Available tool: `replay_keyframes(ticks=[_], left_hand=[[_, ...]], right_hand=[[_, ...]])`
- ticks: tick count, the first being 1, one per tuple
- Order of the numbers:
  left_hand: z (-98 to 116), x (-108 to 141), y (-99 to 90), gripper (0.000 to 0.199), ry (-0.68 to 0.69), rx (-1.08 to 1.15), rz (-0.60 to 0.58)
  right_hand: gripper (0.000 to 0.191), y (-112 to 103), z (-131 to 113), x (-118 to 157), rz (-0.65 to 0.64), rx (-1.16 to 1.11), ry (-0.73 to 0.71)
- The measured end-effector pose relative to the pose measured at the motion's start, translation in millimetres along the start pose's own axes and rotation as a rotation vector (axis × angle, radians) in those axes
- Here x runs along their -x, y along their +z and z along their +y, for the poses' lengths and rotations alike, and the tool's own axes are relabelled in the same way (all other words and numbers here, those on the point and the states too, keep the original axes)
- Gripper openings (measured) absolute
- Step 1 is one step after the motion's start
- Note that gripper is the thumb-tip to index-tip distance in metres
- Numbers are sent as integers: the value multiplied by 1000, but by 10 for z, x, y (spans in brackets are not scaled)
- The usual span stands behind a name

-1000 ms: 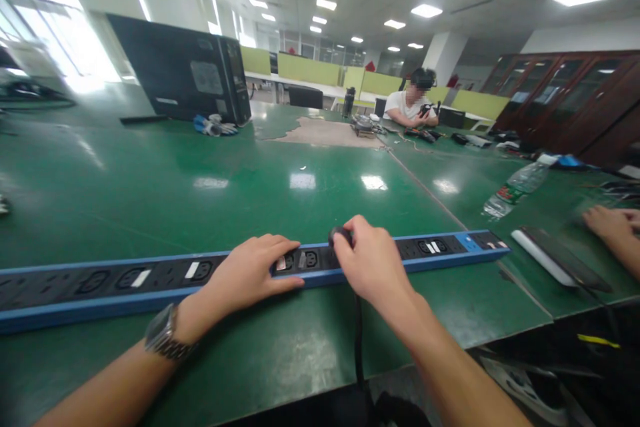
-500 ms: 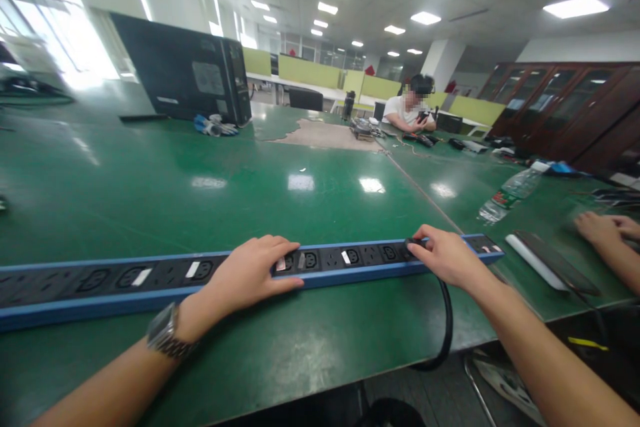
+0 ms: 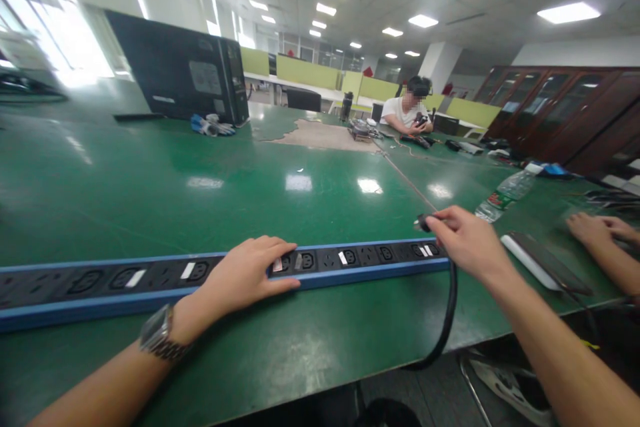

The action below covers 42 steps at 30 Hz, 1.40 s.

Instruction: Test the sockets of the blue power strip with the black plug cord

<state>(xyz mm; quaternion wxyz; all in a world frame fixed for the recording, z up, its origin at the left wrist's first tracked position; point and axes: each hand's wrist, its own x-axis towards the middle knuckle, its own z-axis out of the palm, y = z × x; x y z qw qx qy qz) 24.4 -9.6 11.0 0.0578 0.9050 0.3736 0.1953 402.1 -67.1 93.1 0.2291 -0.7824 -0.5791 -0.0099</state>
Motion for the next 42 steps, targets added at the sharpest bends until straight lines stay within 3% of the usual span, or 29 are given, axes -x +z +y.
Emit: replay_keyframes(ticks=[2,5,8,12,17,22,25,28,30,31,34,37,40,42], left_hand=[[7,-6,-1,57,0,-9,2],[16,-10,-12,57,-6,-12,-10],[22,-6,-27,56,-11,-11,-21],[26,-1,-35,56,-16,-19,-32],[26,-3,-29,57,-27,-24,-57],[40,-4,-32,58,-32,-22,-69],[21,1,-38,58,-35,-17,-73],[-3,-2,-34,60,-29,-2,-63],[43,-16,-19,69,-9,26,2],[99,-26,-6,74,-3,50,65],[372,-33,33,80,22,131,268],[568,65,9,73,171,147,322],[401,328,-163,57,153,36,429],[113,570,-338,49,-54,-61,516]], right_hand=[[29,-228,64,-66,40,5,93],[24,-363,303,-167,-66,116,140],[16,-238,630,-214,-188,190,113],[15,-12,940,-218,-196,186,65],[15,63,978,-262,-233,143,58],[9,167,982,-369,-296,321,38],[9,115,980,-434,-315,331,32],[19,-83,748,-454,-139,353,83],[26,-178,372,-366,16,332,96],[27,-183,120,-274,18,269,71],[28,-16,-758,172,-330,-126,-141],[21,225,-1457,653,-532,-460,-292],[25,331,-1647,876,-741,-805,-226],[29,380,-1516,868,-682,-925,-140]])
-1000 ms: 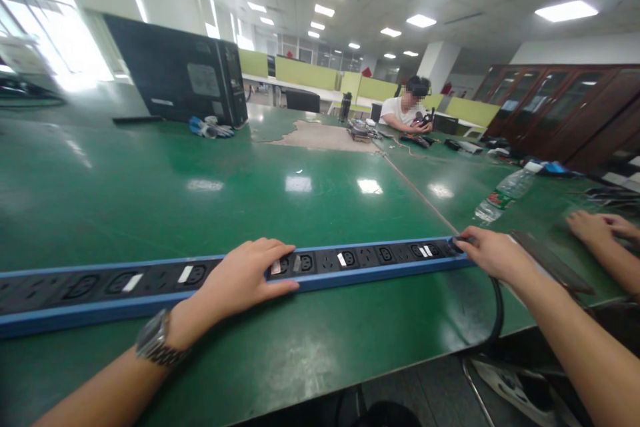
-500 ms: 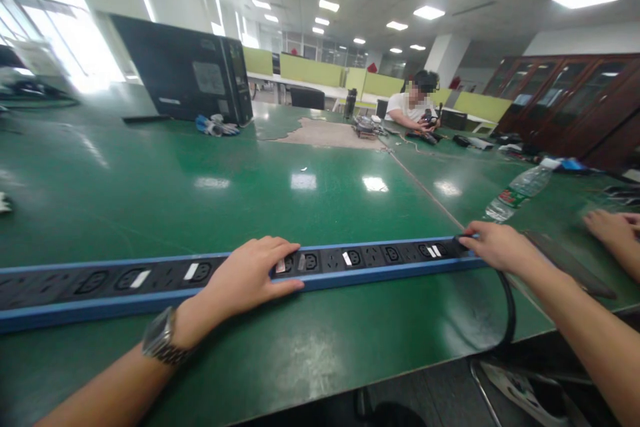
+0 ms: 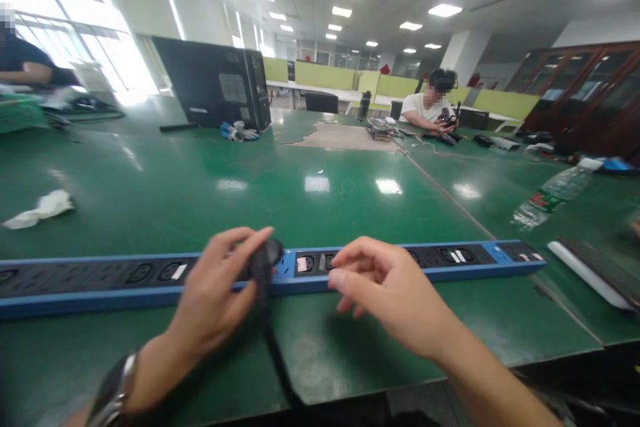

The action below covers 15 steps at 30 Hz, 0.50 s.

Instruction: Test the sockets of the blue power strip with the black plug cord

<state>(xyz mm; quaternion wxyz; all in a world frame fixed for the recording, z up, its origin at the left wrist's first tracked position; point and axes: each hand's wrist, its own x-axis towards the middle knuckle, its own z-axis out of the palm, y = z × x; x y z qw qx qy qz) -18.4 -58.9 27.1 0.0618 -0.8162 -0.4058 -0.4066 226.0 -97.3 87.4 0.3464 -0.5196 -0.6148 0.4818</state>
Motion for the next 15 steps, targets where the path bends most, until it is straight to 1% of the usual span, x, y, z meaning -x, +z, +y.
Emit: replay_keyframes(ticks=[1,3,4,6,7,8,11,12,15], left_hand=[[-174,63,-126,46,-68,-44,26],[-492,199,-343,45,-166,-56,69],[-621,272,-424,45,-185,-68,87],[-810,417,-525,49,-223,-74,83],[-874,484,-548,53,-234,-69,77],[-923,542,-558,53,-210,-54,55],[-1016,641,-551,39,-121,-32,-74],[-1035,645,-550,36,-101,-32,-120],[-1065,568,-578,38,-76,-14,-251]], right_hand=[[29,-74,95,-2,90,-15,-4],[31,-219,339,-36,269,7,4],[32,-272,473,-63,335,25,14],[34,-326,725,-116,449,77,17],[33,-331,832,-135,496,110,5],[33,-326,923,-144,537,139,-15],[32,-278,1119,-107,644,191,-80],[32,-258,1168,-81,664,189,-88],[32,-203,1290,-6,688,172,-77]])
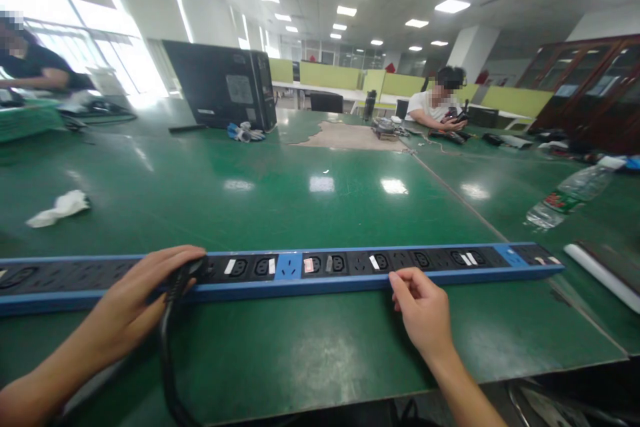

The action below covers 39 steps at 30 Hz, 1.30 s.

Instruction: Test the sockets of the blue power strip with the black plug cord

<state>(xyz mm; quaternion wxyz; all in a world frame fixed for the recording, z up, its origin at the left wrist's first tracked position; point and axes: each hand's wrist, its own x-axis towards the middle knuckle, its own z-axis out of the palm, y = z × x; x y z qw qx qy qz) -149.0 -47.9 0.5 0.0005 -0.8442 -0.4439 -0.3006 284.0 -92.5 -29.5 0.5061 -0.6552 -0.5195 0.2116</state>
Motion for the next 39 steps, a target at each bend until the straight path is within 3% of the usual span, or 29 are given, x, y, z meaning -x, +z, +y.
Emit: replay_keyframes(ticks=[7,13,20,26,31,35,39], left_hand=[[47,-266,-191,35,10,106,-278],[3,-247,-165,35,-83,124,-217],[-18,-285,-143,34,-39,161,-244],[-9,-195,-135,32,-71,170,-183],[306,-339,-76,37,-259,293,105],[684,-662,237,36,-16,328,-132],[825,-852,451,34,20,296,-232]], right_hand=[[32,29,82,45,-9,-9,11],[31,27,49,42,-18,-32,17],[30,19,37,49,-26,-47,28],[31,25,67,26,-33,-48,30],[31,37,72,12,-39,-46,18],[31,44,59,42,-29,-45,27],[32,47,73,43,-40,-36,31]])
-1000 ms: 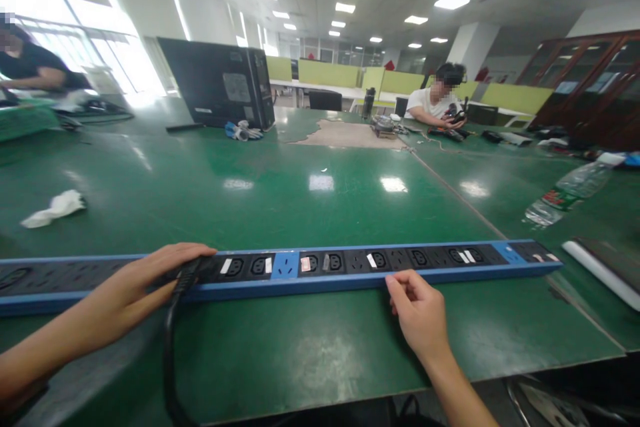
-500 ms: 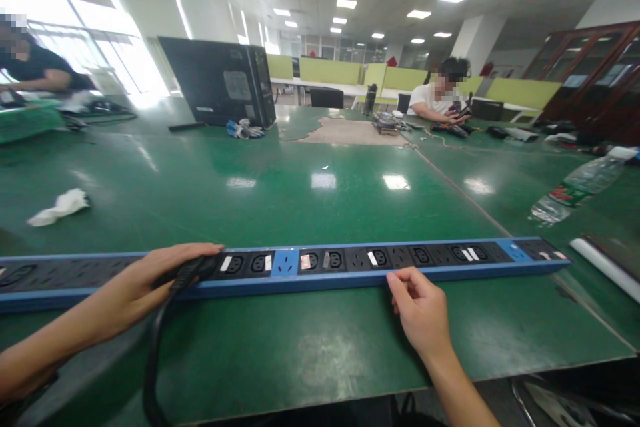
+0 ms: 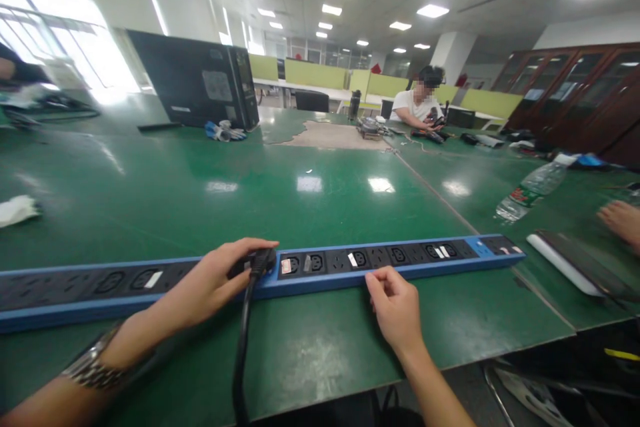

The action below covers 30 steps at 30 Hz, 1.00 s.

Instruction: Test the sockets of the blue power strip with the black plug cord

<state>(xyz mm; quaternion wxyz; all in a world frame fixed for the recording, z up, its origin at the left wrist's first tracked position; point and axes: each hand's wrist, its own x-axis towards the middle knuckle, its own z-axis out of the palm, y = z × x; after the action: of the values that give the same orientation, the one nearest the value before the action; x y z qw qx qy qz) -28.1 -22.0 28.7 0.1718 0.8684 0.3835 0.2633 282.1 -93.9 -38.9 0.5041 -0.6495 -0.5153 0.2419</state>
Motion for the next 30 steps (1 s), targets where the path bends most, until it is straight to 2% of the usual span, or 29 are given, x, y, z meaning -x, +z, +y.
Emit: replay_keyframes(ticks=[4,9,13,21,30], left_hand=[[-18,29,-44,29,-20,36,-22],[-26,58,-36,32,58,-54,23],[-62,35,1,34,23,-72,65],[-79,68,-2,31,-8,2,60],[-112,89,73,33,-11,-97,81]], right_hand=[[33,-1,21,-27,-6,-2,-2],[31,-4,5,-23,5,3,1],[31,-9,5,-18,5,4,-1],[32,-8,-1,-24,6,1,-4],[29,-13,-20,-13,11,-15,5]])
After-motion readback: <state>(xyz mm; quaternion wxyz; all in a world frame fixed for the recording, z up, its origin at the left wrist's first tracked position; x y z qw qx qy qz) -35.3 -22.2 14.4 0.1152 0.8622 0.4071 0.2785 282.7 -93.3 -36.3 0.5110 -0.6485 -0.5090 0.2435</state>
